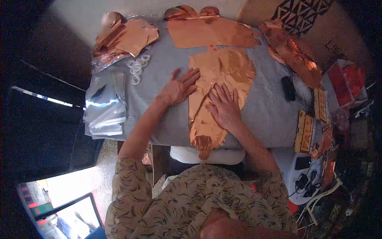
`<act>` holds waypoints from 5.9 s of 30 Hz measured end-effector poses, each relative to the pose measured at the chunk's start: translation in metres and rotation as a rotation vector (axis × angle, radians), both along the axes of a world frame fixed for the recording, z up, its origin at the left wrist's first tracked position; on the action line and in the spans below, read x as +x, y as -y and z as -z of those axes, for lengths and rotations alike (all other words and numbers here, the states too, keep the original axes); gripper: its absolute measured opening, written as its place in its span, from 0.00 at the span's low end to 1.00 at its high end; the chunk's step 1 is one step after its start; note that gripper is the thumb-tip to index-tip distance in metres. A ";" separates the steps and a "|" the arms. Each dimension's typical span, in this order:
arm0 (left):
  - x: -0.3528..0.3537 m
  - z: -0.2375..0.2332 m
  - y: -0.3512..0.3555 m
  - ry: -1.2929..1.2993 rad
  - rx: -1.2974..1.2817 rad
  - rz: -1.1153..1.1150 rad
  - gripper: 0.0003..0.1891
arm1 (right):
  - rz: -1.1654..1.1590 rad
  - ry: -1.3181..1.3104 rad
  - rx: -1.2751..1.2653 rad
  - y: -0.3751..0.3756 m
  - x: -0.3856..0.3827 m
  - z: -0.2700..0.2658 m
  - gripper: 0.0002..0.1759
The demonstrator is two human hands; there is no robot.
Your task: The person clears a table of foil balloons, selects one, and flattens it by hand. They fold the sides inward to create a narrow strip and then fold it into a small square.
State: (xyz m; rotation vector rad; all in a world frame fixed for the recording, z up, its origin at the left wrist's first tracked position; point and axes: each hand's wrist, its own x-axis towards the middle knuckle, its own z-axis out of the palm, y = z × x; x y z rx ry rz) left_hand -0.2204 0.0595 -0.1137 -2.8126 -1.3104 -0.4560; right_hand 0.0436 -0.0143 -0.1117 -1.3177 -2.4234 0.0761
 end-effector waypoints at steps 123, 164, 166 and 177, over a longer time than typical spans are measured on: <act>0.071 -0.007 -0.010 -0.018 0.051 -0.093 0.32 | 0.540 -0.094 -0.231 -0.150 0.058 -0.072 0.22; 0.065 -0.006 -0.012 0.185 0.200 -0.012 0.30 | 0.132 0.123 0.059 -0.094 0.041 -0.025 0.34; 0.067 -0.006 -0.013 0.175 0.187 -0.019 0.29 | 0.123 0.097 0.069 -0.093 0.040 -0.016 0.32; 0.066 -0.006 -0.013 0.081 0.218 -0.056 0.29 | 0.158 0.057 -0.080 -0.087 0.031 -0.005 0.32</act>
